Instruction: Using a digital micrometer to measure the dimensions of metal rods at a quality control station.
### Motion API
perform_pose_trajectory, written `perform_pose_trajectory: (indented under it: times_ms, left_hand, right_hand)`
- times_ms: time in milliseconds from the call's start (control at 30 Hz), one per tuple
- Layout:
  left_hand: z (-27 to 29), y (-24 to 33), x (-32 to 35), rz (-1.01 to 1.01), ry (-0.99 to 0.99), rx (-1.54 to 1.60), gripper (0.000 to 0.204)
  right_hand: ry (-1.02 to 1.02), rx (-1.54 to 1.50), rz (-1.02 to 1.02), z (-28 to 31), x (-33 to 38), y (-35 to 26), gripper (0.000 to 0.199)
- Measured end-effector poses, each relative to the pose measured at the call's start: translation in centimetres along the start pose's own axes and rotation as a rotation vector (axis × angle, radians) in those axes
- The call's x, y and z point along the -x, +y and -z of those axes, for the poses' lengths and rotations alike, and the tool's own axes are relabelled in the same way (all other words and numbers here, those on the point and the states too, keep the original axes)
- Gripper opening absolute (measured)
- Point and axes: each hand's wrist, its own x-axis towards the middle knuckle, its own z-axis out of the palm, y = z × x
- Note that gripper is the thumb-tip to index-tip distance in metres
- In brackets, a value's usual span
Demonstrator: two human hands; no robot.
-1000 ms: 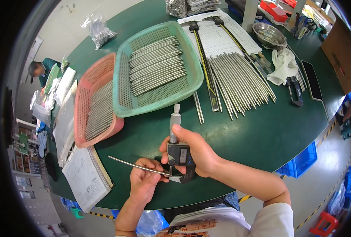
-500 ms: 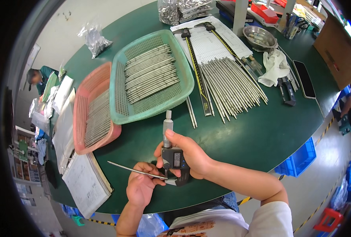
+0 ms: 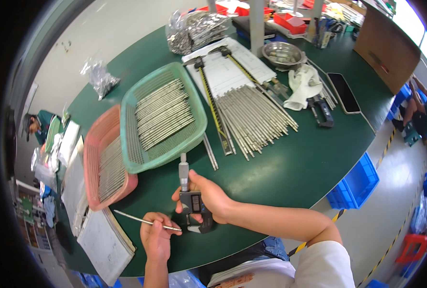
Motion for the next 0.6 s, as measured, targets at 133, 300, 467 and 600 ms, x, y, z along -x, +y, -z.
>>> perform_pose_trajectory:
  times_ms: [133,300,467,600]
  left_hand:
    - [-4.5,3.9,-1.5,0.046,-0.288,-0.159,0.019]
    - [-13.9,5.8,-6.9,0.361,-0.621,-0.402,0.022]
    - [-18.8,0.9,-14.6,0.603,-0.604,-0.603,0.032]
    - [-19.8,-2.2,-18.7,0.646,-0.530,-0.604,0.033]
  right_hand:
    - [0.034,-0.015,-0.008,-0.6,0.6,-0.1,0.055]
    - [-0.409,-0.147,0.473,2.5,-0.8,3.3,0.054]
    - [0.080,-0.012,0.051,-1.5,0.5,0.6,0.040]
    - [0.060,-0.024,0.016,-1.3,0.2,0.8,0.040]
